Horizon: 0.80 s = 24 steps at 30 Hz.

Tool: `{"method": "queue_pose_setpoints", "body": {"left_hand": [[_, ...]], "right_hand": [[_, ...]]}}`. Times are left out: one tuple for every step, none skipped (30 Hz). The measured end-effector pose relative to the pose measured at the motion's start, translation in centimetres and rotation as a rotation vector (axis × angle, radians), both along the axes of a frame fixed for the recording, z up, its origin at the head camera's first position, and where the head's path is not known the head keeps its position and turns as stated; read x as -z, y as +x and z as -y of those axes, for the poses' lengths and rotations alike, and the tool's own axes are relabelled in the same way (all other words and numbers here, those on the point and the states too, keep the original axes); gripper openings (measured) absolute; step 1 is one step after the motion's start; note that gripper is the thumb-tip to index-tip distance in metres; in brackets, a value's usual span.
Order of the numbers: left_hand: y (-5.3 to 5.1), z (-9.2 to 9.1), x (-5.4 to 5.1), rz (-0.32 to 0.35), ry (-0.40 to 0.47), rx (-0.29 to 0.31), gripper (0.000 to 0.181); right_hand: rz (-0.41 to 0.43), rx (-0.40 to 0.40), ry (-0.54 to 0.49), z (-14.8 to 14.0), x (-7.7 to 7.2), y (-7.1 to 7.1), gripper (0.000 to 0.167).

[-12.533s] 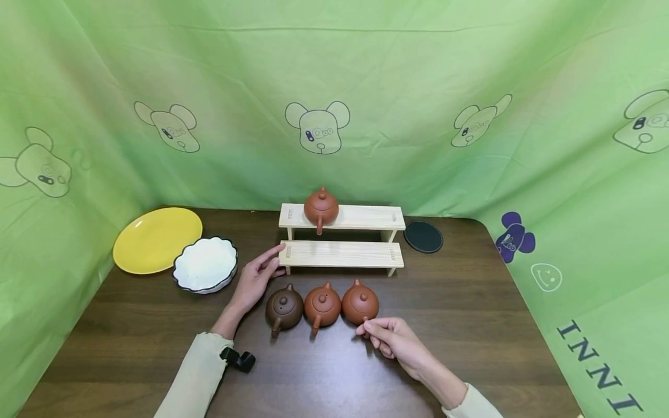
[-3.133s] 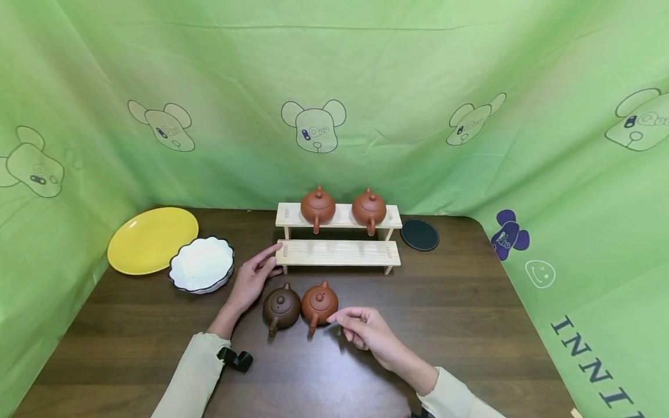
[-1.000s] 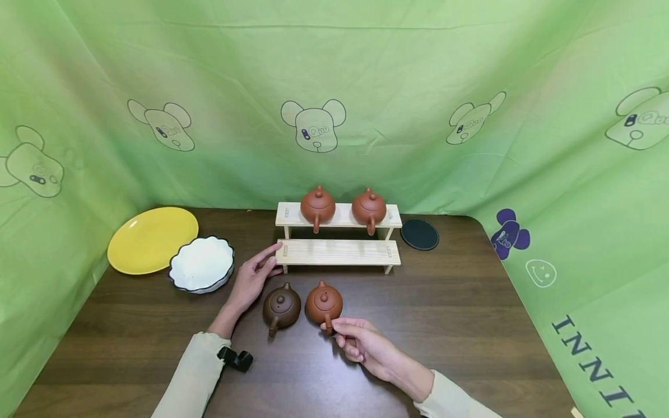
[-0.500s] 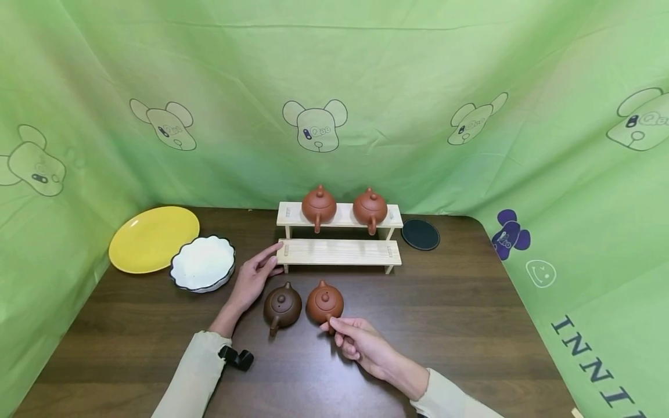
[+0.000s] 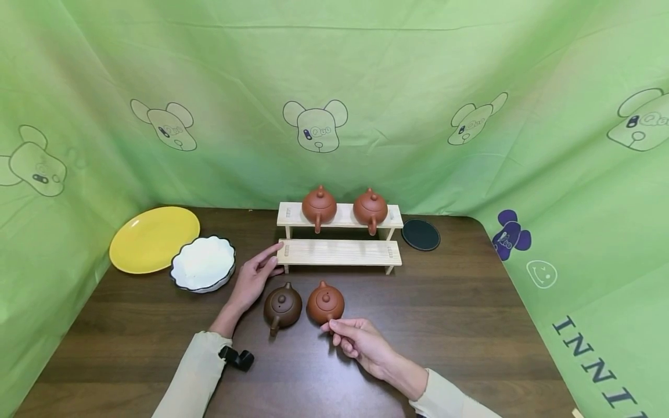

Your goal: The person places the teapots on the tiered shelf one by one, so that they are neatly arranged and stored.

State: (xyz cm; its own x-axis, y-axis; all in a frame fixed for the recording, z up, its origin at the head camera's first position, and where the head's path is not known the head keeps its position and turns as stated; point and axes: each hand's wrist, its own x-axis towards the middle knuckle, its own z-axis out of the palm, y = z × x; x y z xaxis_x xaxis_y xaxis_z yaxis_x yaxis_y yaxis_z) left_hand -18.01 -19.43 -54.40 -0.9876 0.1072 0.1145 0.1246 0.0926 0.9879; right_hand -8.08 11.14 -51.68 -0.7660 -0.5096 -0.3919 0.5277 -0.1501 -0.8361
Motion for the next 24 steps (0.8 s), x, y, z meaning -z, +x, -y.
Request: {"method": "queue_pose_setpoints", "body": {"left_hand": [[0.0,0.0,0.0,0.002,0.001,0.0,0.045],[0.0,0.0,0.0,0.004,0.001,0.0,0.045],[0.0,0.0,0.0,0.005,-0.001,0.0,0.045],[0.0,0.0,0.0,0.006,-0.003,-0.001,0.045],[0.0,0.0,0.0,0.006,-0.003,-0.001,0.045],[0.0,0.0,0.0,0.005,-0.003,-0.002,0.045],[0.0,0.0,0.0,0.004,-0.003,-0.002,0.045],[0.0,0.0,0.0,0.003,-0.003,-0.003,0.045],[0.0,0.0,0.0,0.003,-0.003,-0.003,0.045],[0.0,0.0,0.0,0.003,-0.001,-0.003,0.045],[0.0,0.0,0.0,0.002,-0.001,-0.005,0.045],[0.0,0.0,0.0,0.002,-0.002,-0.006,0.045],[0.0,0.0,0.0,0.002,-0.002,-0.007,0.045],[-0.1,0.0,0.0,0.003,-0.005,-0.007,0.045],[-0.1,0.0,0.0,0.003,-0.006,-0.009,0.045],[-0.1,0.0,0.0,0.004,-0.009,-0.01,0.045],[-0.1,0.0,0.0,0.004,-0.01,-0.011,0.045],[-0.1,0.1,0.0,0.005,-0.01,-0.01,0.045],[-0.1,0.1,0.0,0.006,-0.01,-0.009,0.045],[-0.1,0.1,0.0,0.006,-0.008,-0.009,0.044],[-0.1,0.1,0.0,0.005,-0.006,-0.008,0.044],[-0.1,0.1,0.0,0.005,-0.005,-0.007,0.044],[-0.1,0.1,0.1,0.004,-0.004,-0.005,0.044],[-0.1,0.0,0.1,0.003,-0.002,-0.004,0.044]], "right_hand": [[-0.001,0.002,0.003,0.0,0.0,0.0,0.02],[-0.003,0.003,0.006,0.0,-0.1,0.0,0.02],[-0.006,0.004,0.008,0.0,-0.1,0.0,0.02],[-0.007,0.005,0.01,-0.1,-0.1,0.1,0.02],[-0.008,0.004,0.011,-0.1,-0.2,0.1,0.02],[-0.008,0.004,0.01,-0.1,-0.2,0.1,0.02],[-0.008,0.004,0.009,-0.1,-0.2,0.0,0.021],[-0.008,0.003,0.007,-0.2,-0.2,0.0,0.021],[-0.004,0.005,0.006,-0.2,-0.2,-0.1,0.021],[-0.001,0.007,0.005,-0.2,-0.3,-0.1,0.02],[0.0,0.009,0.004,-0.1,-0.4,-0.2,0.021],[0.0,0.013,0.002,-0.1,-0.5,-0.3,0.021],[-0.004,0.015,0.002,-0.1,-0.6,-0.3,0.021],[-0.011,0.017,0.002,-0.1,-0.7,-0.4,0.02],[-0.018,0.018,0.002,-0.1,-0.9,-0.5,0.02],[-0.026,0.016,0.002,-0.1,-1.1,-0.7,0.02],[-0.034,0.015,0.004,-0.1,-1.2,-0.8,0.02],[-0.04,0.015,0.004,-0.1,-1.4,-0.9,0.02],[-0.047,0.016,0.005,-0.1,-1.6,-1.0,0.021],[-0.051,0.018,0.007,0.0,-1.7,-1.1,0.021],[-0.055,0.02,0.009,0.0,-1.9,-1.2,0.021],[-0.06,0.024,0.011,0.0,-2.1,-1.3,0.02],[-0.066,0.028,0.014,0.1,-2.2,-1.4,0.02],[-0.071,0.034,0.014,0.1,-2.4,-1.6,0.02]]}}
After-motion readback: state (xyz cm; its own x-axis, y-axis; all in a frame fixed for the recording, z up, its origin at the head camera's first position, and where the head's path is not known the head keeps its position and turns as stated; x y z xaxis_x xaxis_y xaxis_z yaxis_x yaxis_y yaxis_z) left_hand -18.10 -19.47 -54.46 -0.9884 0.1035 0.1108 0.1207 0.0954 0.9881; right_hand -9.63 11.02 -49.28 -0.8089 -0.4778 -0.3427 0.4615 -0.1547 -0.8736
